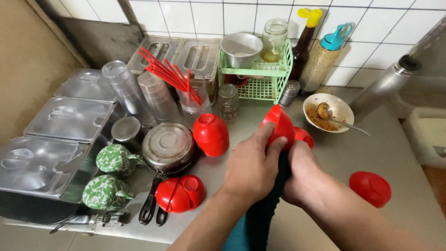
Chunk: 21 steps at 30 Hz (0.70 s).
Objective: Wiping small red bowls clean with a green cloth.
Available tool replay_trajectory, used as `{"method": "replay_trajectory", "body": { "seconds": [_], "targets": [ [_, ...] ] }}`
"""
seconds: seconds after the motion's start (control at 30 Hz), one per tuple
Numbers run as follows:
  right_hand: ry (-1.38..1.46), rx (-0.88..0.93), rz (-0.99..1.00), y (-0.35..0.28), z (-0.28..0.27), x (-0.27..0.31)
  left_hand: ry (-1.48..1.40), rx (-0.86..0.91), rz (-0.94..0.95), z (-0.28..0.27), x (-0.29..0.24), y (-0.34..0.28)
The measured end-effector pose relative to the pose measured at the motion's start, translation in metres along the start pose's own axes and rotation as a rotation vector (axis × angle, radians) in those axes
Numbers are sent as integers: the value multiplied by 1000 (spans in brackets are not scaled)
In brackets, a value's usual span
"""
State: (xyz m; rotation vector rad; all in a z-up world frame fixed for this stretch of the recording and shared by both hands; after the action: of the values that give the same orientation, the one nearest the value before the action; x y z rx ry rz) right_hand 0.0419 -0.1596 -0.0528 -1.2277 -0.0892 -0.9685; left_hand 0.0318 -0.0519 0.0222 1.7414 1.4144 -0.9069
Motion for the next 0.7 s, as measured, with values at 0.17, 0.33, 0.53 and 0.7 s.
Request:
{"method": "replay_trajectory", "body": {
  "seconds": [0.17,0.33,0.53,0.7],
  "targets": [
    [60,-118,-89,-23,-11,22,-4,44,59,14,-6,3],
    [-98,-167,-217,-22,-41,44,-45,17,-115,43,1,0],
    [-1246,124,-1502,-66,-41,70,-870,11,-720,55,2,-5],
    [-997,-3,-930,-4,-75,77,-768,-53,-549,81,14,-4]
  ]
}}
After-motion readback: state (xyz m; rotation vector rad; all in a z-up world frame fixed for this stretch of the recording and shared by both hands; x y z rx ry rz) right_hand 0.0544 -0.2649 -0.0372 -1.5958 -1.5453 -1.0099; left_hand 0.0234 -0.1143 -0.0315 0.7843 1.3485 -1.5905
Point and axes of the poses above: each hand's wrist, its own y-axis towards the middle knuckle, its own z-axis out of the palm, x = y × z, the point moved 5 cm from there along y, towards the middle knuckle
